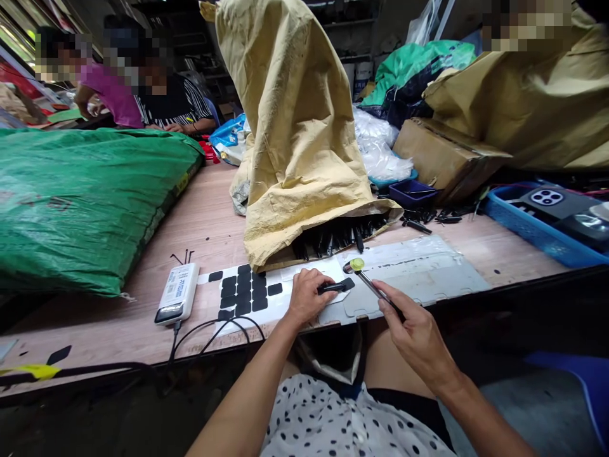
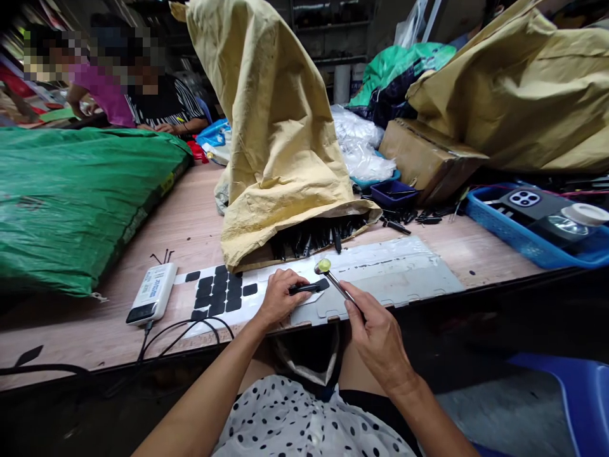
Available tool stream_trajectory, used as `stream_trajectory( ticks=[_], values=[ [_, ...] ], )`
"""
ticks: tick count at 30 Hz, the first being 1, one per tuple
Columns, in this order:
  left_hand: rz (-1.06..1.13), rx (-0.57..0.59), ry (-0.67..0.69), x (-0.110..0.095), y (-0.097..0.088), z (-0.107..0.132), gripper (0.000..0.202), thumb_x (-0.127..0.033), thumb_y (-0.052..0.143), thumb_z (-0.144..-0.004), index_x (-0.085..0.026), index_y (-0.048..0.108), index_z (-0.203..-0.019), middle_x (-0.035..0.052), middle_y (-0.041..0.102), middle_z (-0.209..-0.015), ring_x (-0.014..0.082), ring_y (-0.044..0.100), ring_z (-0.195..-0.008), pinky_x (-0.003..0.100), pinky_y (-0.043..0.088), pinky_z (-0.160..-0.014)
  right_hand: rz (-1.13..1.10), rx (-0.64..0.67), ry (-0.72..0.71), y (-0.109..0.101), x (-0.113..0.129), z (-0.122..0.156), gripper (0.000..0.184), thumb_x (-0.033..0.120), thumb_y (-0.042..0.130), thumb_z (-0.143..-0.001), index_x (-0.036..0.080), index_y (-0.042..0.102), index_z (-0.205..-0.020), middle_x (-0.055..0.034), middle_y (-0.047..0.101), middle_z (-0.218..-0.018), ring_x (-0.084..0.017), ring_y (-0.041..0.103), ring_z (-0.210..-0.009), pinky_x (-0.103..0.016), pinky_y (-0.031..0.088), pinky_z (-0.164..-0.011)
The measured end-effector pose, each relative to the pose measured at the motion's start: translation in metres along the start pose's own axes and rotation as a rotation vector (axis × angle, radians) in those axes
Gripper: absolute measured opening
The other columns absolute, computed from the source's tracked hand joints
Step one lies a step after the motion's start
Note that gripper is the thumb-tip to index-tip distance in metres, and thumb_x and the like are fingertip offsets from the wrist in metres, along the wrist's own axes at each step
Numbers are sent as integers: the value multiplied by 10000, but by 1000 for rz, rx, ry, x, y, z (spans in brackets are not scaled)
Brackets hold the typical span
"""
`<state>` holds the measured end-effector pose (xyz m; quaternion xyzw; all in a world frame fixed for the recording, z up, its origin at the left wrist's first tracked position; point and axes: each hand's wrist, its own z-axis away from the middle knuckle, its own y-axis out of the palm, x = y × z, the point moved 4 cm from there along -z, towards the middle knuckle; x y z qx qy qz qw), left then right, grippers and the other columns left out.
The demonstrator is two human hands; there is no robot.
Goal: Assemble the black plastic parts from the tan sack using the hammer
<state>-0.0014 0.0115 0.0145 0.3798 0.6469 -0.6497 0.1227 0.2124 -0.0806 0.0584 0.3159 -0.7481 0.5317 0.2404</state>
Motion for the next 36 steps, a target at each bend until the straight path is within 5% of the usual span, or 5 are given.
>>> stream_trajectory(
  ticks=[7, 16, 23, 29, 36],
  values=[
    [19, -21, -18, 1, 1, -1, 169, -306, 810, -791, -273, 760, -950, 2, 712, -926, 226, 550, -974, 388, 350, -898, 251, 72, -85, 21, 3, 17, 456, 193, 444, -1011, 350, 584, -1416, -6, 729, -950, -147, 703, -793, -241, 545, -721],
    [38, -31, 4, -1, -1, 1, 205, -245, 780, -776, -277, 763, -978, 5, 704, -920, 228, 538, -967, 390, 374, -914, 71, -81, 57, -1, -14, 2, 393, 307, 491, -993, 287, 644, -1354, -30, 703, -1293, -210, 679, -1158, -343, 528, -1045],
    [19, -26, -2, -2, -3, 1, 144, -245, 720, -805, -262, 717, -948, 0, 712, -939, 230, 548, -970, 388, 376, -906, 33, -125, 186, -13, -38, 5, 405, 383, 510, -972, 253, 669, -1321, -39, 696, -1314, -222, 654, -1217, -349, 513, -1065],
    [7, -11, -2, 0, -2, 1, 150, -290, 686, -844, -256, 724, -985, 15, 705, -963, 232, 552, -979, 387, 367, -890, 369, -193, 186, -31, -65, -7, 400, 317, 477, -982, 284, 657, -1338, -47, 715, -1235, -223, 689, -1035, -329, 529, -856],
    [7, -14, 4, 3, -2, 1, 165, -322, 667, -872, -256, 735, -1007, 17, 697, -962, 229, 554, -985, 386, 367, -886, 778, -213, 178, -47, -120, -42, 376, 189, 536, -916, 247, 707, -1246, -76, 649, -919, -198, 527, -799, -331, 362, -679]
  ],
)
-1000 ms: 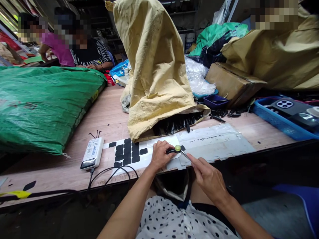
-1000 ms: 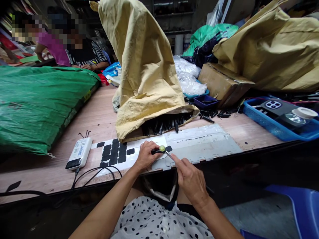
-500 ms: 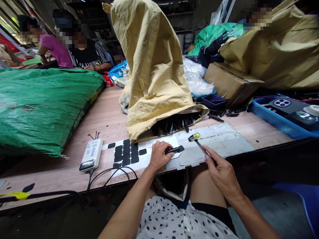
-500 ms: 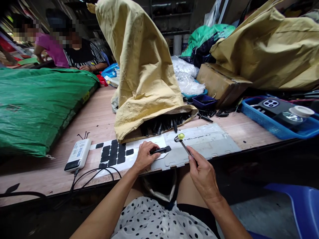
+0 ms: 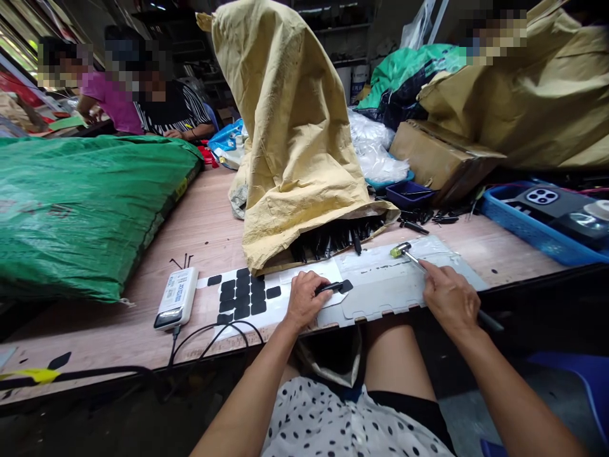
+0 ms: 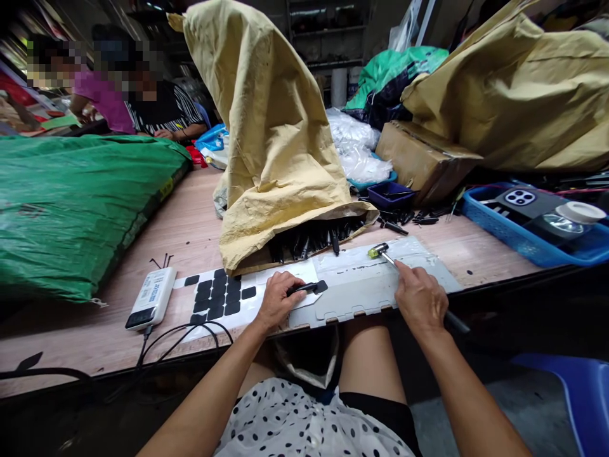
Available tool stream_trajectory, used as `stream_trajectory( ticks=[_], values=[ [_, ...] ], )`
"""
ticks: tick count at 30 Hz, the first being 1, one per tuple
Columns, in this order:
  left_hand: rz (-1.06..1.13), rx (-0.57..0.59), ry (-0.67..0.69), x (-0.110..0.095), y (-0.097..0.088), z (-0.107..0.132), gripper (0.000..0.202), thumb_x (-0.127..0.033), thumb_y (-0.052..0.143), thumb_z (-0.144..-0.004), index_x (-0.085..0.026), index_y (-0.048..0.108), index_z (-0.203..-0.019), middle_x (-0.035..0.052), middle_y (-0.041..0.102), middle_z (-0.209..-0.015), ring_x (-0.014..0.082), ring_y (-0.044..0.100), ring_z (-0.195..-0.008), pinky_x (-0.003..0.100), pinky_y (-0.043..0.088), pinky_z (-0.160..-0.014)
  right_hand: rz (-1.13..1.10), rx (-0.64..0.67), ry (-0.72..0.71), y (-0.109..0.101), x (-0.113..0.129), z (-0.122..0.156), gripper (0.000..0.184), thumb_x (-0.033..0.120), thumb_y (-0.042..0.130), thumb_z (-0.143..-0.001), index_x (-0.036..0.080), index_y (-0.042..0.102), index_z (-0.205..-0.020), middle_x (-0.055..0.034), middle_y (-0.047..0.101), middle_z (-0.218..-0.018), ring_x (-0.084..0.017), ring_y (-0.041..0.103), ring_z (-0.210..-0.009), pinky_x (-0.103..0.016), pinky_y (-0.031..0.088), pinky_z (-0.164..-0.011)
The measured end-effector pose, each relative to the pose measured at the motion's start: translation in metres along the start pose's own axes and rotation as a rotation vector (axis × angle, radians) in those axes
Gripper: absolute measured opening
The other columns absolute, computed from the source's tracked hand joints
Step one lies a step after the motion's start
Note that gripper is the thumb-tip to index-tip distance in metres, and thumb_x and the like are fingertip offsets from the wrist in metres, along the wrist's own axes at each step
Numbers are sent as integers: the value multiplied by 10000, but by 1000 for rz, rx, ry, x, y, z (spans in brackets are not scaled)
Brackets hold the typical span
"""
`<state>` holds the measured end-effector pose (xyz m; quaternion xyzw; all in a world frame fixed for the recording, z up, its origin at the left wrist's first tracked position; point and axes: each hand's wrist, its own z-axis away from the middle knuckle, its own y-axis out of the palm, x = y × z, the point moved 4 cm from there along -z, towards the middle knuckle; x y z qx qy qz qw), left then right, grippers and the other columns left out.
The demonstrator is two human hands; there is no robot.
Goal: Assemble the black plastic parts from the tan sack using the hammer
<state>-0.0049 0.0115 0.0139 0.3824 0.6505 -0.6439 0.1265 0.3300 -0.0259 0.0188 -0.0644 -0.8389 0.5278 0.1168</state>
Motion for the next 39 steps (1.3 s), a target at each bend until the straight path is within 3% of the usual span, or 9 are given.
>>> stream_trajectory(
  ticks=[9, 15, 19, 23, 26, 30, 33, 36, 39],
  values=[
    [-20, 6, 6, -2, -1, -1, 172, -316, 592, -938, -251, 726, -1023, 27, 684, -985, 225, 542, -992, 392, 372, -901, -18, -14, 104, 27, 6, -31, 370, 179, 526, -894, 263, 703, -1207, -97, 592, -1029, -221, 438, -893, -370, 259, -718],
    [60, 69, 63, -48, -18, 27, 265, -349, 446, -1022, -226, 679, -1059, 55, 671, -995, 216, 575, -955, 359, 425, -881, -40, -60, 85, 30, 6, -28, 362, 196, 525, -900, 264, 694, -1212, -80, 607, -1039, -220, 445, -901, -366, 251, -732],
    [134, 364, 14, -59, 10, 79, 260, -372, 438, -1022, -270, 673, -1066, 37, 694, -984, 195, 635, -896, 308, 468, -789, -37, -78, 92, 29, 6, -27, 365, 189, 521, -896, 255, 695, -1211, -86, 606, -1031, -229, 455, -913, -368, 246, -734],
    [26, 401, -256, -22, 56, 117, 226, -289, 493, -965, -250, 683, -1079, 70, 719, -1040, 240, 673, -966, 351, 496, -832, -51, -75, 85, 30, 7, -27, 371, 183, 522, -887, 249, 690, -1211, -91, 614, -1046, -236, 456, -923, -375, 250, -733],
    [-41, 400, -334, -8, 72, 123, 292, -290, 571, -912, -228, 665, -1182, 105, 726, -1059, 283, 683, -999, 389, 506, -845, -49, -73, 84, 30, 7, -27, 417, 156, 565, -827, 239, 687, -1217, -104, 605, -1040, -239, 452, -916, -374, 260, -730],
    [80, 320, -191, -38, 46, 88, 177, -337, 650, -871, -248, 697, -1017, 20, 714, -836, 202, 657, -761, 302, 471, -675, -31, -81, 77, 30, 8, -27, 415, 156, 572, -824, 232, 692, -1214, -108, 602, -1029, -243, 454, -912, -368, 259, -723],
    [63, 13, -122, -59, 4, 29, 216, -422, 613, -922, -220, 674, -970, 16, 672, -786, 172, 608, -708, 292, 454, -679, -23, -86, 74, 30, 8, -27, 383, 173, 544, -864, 238, 690, -1213, -101, 605, -1030, -239, 452, -908, -365, 249, -717],
    [-122, -213, -173, -55, -20, -36, 247, -449, 638, -913, -207, 650, -962, 48, 642, -882, 198, 615, -797, 305, 456, -724, -35, -96, 74, 30, 8, -27, 377, 175, 530, -880, 248, 687, -1215, -93, 607, -1026, -236, 448, -910, -365, 244, -716],
    [-276, -251, -254, -39, -21, -84, 296, -480, 679, -880, -196, 649, -957, 93, 619, -990, 250, 631, -891, 341, 466, -759, -36, -92, 80, 30, 7, -27, 400, 165, 567, -842, 251, 687, -1214, -91, 597, -1026, -234, 439, -911, -358, 248, -719]
  ],
)
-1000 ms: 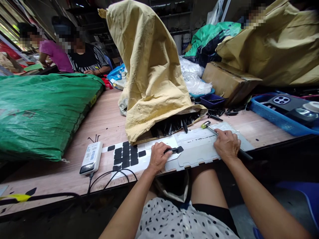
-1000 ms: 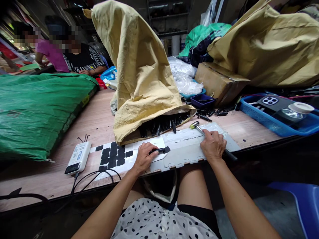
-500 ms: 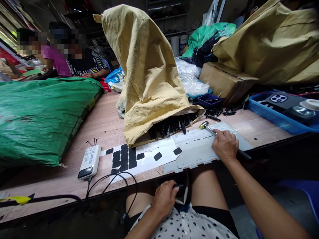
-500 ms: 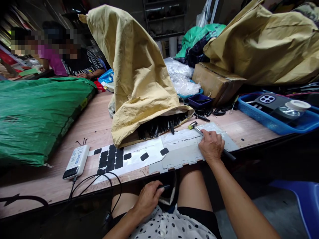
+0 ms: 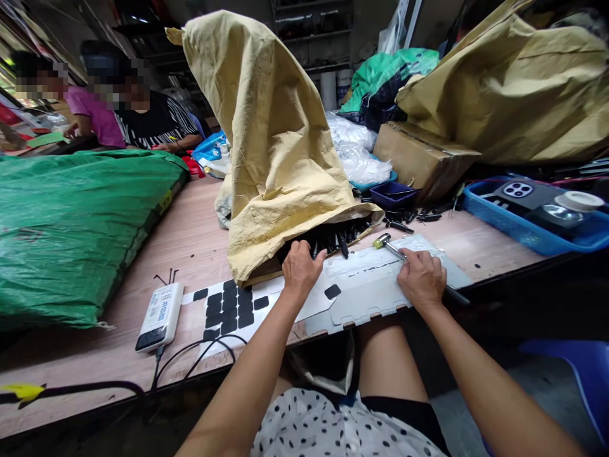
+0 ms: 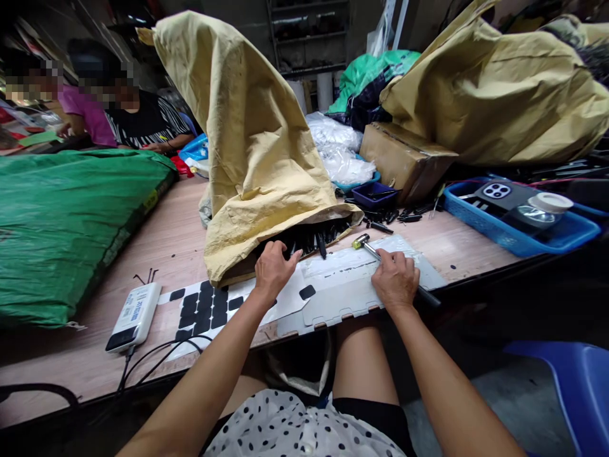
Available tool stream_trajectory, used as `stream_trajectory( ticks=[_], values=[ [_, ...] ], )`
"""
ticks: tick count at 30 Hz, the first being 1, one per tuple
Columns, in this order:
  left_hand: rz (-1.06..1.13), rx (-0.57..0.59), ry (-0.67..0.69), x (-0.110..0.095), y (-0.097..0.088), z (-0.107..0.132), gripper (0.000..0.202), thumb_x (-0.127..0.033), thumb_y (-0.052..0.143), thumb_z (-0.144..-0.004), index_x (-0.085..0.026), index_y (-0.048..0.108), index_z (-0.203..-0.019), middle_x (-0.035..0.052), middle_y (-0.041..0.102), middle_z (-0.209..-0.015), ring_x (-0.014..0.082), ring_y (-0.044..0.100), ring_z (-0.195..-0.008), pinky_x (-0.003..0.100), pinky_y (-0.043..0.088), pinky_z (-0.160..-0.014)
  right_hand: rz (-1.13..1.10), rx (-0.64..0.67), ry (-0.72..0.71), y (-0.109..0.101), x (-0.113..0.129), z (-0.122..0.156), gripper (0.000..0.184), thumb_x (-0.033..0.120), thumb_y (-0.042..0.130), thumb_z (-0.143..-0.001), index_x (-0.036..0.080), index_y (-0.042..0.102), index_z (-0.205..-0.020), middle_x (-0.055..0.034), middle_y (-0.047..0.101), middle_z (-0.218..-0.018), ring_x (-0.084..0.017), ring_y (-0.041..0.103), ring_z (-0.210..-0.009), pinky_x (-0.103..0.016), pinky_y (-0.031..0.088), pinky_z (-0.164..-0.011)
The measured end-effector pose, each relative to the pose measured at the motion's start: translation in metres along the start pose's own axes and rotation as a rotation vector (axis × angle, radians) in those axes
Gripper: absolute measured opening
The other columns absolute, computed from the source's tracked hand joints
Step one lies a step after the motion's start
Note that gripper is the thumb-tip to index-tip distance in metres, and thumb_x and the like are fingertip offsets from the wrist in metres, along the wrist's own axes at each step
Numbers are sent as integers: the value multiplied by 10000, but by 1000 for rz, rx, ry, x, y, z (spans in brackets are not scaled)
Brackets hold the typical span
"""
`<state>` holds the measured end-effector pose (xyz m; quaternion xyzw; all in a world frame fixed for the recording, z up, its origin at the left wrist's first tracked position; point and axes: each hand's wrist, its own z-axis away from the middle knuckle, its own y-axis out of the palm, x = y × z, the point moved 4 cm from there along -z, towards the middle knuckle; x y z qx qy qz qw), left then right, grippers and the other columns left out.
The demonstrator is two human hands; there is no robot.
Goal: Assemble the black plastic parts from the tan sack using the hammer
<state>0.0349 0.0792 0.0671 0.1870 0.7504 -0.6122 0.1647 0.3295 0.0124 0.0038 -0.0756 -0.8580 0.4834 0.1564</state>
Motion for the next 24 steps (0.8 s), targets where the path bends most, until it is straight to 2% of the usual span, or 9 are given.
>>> stream_trajectory(
  ticks=[2, 5, 7, 9, 12, 14, 22, 24],
  values=[
    [-77, 53, -14, 2, 10, -15, 253, -440, 694, -871, -195, 654, -915, 97, 616, -987, 260, 631, -911, 348, 468, -767, 8, 7, 2, 0, 0, -1, 412, 161, 587, -821, 252, 689, -1209, -89, 591, -1029, -232, 433, -908, -352, 252, -722],
    [-109, 57, 55, 3, 11, -8, 153, -358, 666, -895, -205, 653, -890, 78, 621, -982, 248, 615, -951, 343, 464, -801, 4, 20, 1, -1, 0, -1, 424, 158, 591, -811, 250, 684, -1214, -92, 589, -1038, -232, 430, -909, -352, 255, -726],
    [-63, 23, 156, 3, 5, 11, 134, -351, 634, -924, -218, 647, -929, 67, 632, -1003, 240, 596, -978, 347, 457, -836, -3, 22, 0, -1, 0, -1, 422, 159, 586, -816, 250, 680, -1216, -95, 591, -1042, -234, 430, -913, -356, 255, -728],
    [16, 55, 221, 7, 1, 36, 136, -363, 615, -942, -231, 638, -962, 50, 653, -979, 227, 587, -944, 343, 450, -828, -6, 13, 0, -2, 0, 0, 398, 169, 570, -839, 252, 682, -1212, -92, 595, -1044, -236, 435, -916, -358, 252, -728],
    [137, 153, 204, 22, 5, 68, 115, -344, 635, -930, -235, 628, -967, 27, 671, -921, 214, 582, -880, 331, 446, -788, -9, -1, 4, -1, -1, 0, 363, 189, 540, -879, 252, 687, -1205, -88, 607, -1047, -238, 447, -919, -365, 247, -728],
    [197, 158, 204, 32, 10, 80, 95, -306, 649, -913, -227, 623, -958, 29, 670, -935, 216, 580, -903, 335, 448, -810, -12, -1, 8, 0, -1, 0, 360, 192, 538, -882, 248, 687, -1204, -91, 609, -1052, -240, 454, -923, -371, 246, -731],
    [323, 164, 201, 44, 16, 81, 84, -214, 654, -864, -222, 619, -940, 27, 666, -976, 217, 583, -950, 348, 447, -858, -2, 26, 18, -1, -1, 0, 356, 207, 498, -908, 253, 685, -1207, -92, 612, -1053, -247, 473, -937, -375, 252, -748],
    [363, 165, 188, 45, 16, 81, 90, -207, 649, -861, -221, 622, -945, 26, 669, -977, 215, 585, -951, 346, 449, -864, 13, -8, 7, -7, 2, 0, 345, 206, 504, -907, 247, 685, -1198, -106, 608, -1099, -269, 475, -990, -399, 268, -790]
  ],
)
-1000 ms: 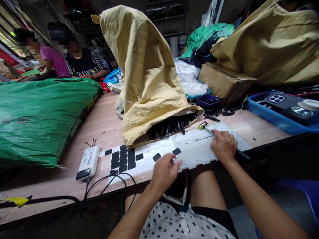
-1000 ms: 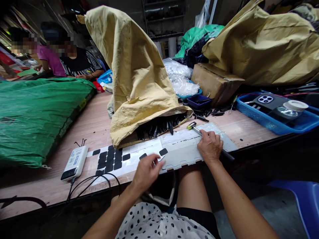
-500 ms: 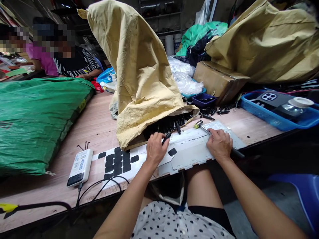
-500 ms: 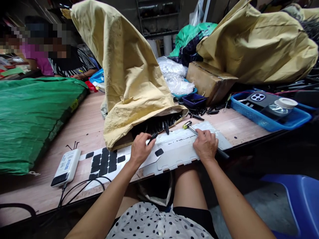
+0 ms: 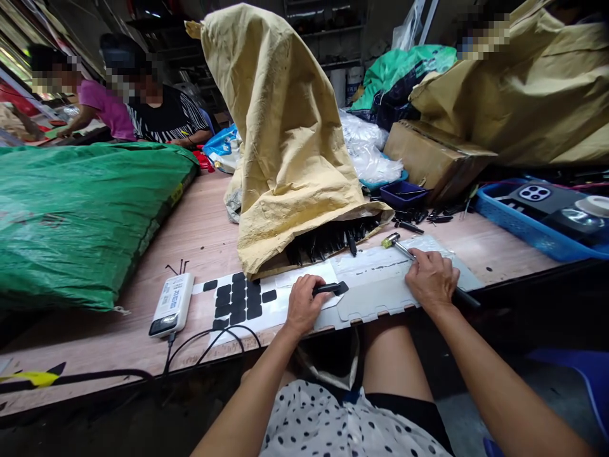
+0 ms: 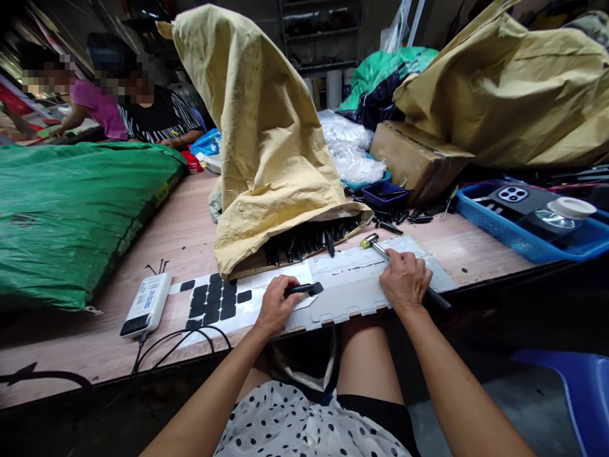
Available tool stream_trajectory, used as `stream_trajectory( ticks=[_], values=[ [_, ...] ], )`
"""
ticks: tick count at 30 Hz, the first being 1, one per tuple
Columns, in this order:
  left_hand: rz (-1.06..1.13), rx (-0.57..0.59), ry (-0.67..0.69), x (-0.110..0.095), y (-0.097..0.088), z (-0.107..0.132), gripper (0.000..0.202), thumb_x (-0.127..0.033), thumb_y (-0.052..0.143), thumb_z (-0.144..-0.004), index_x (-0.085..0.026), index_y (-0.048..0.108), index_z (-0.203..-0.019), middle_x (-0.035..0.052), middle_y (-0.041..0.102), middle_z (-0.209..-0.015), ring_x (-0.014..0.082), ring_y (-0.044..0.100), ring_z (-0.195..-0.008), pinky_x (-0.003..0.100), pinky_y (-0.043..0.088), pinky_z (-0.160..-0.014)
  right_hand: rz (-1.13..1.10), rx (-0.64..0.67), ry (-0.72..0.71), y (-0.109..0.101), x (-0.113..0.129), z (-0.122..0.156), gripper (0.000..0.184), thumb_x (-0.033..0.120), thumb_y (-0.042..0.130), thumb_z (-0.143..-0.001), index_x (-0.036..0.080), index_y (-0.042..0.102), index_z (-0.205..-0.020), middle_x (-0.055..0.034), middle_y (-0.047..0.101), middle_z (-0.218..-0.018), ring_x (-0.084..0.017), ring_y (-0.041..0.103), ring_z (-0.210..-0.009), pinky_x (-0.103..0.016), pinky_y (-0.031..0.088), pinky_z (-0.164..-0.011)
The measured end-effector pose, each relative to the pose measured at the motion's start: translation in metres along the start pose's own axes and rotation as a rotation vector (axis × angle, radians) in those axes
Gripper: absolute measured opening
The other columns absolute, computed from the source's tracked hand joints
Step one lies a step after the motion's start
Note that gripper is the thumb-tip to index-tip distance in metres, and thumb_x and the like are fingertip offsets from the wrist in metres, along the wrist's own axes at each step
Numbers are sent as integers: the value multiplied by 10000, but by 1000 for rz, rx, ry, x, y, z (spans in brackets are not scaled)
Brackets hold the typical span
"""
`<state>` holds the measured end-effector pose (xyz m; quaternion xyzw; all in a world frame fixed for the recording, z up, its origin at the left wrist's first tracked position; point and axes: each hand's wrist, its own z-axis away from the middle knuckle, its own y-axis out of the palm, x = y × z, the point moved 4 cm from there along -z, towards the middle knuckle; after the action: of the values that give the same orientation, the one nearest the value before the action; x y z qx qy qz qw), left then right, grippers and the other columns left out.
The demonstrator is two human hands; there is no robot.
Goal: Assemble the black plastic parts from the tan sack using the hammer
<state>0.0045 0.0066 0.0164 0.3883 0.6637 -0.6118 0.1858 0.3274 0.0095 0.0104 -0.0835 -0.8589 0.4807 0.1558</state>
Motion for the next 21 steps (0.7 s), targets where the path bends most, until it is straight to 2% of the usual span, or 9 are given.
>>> stream_trajectory(
  ticks=[3, 5, 8, 10, 12, 16, 21],
  values=[
    [48, -13, 2, 1, -1, 1, 97, -211, 649, -864, -215, 629, -959, 25, 673, -977, 213, 582, -950, 348, 449, -866, -11, -99, -29, -15, 16, 3, 384, 215, 530, -898, 226, 643, -1264, -143, 568, -1252, -329, 453, -1128, -455, 283, -879],
    [68, -16, 5, 2, -1, 2, 100, -213, 650, -868, -213, 633, -967, 23, 675, -979, 213, 579, -954, 350, 445, -868, -134, -79, -105, -23, 37, 9, 386, 244, 540, -903, 206, 623, -1279, -149, 588, -1217, -328, 477, -1111, -455, 312, -890],
    [80, -20, 6, 3, -1, 2, 93, -218, 645, -878, -218, 635, -970, 23, 677, -988, 217, 578, -964, 356, 437, -877, -486, 168, -363, -28, 83, 24, 260, 295, 552, -924, 203, 658, -1143, -89, 658, -967, -256, 545, -935, -400, 378, -852],
    [88, -22, 10, 4, 0, 2, 85, -223, 642, -884, -220, 633, -969, 23, 676, -986, 218, 579, -960, 356, 437, -874, -611, 318, -510, -30, 110, 35, 231, 332, 599, -912, 226, 661, -1107, -65, 669, -949, -247, 553, -944, -387, 390, -851],
    [96, -22, 20, 5, 0, 2, 81, -227, 644, -886, -222, 631, -965, 23, 676, -980, 218, 578, -953, 355, 439, -868, -628, 380, -589, -31, 127, 43, 212, 359, 640, -898, 239, 662, -1071, -57, 673, -973, -252, 545, -976, -390, 382, -852],
    [106, -34, 33, 6, 1, 3, 88, -222, 666, -874, -220, 628, -953, 22, 671, -968, 216, 572, -942, 352, 438, -854, -614, 418, -660, -25, 138, 50, 124, 347, 640, -917, 233, 647, -966, -50, 669, -947, -243, 530, -957, -392, 363, -834],
    [108, -52, 35, 6, 0, 3, 111, -183, 693, -839, -217, 618, -913, 15, 654, -935, 209, 563, -918, 342, 435, -827, -685, 442, -656, -15, 135, 53, 99, 301, 633, -921, 224, 638, -982, -48, 669, -955, -231, 528, -943, -386, 366, -825]
  ],
)
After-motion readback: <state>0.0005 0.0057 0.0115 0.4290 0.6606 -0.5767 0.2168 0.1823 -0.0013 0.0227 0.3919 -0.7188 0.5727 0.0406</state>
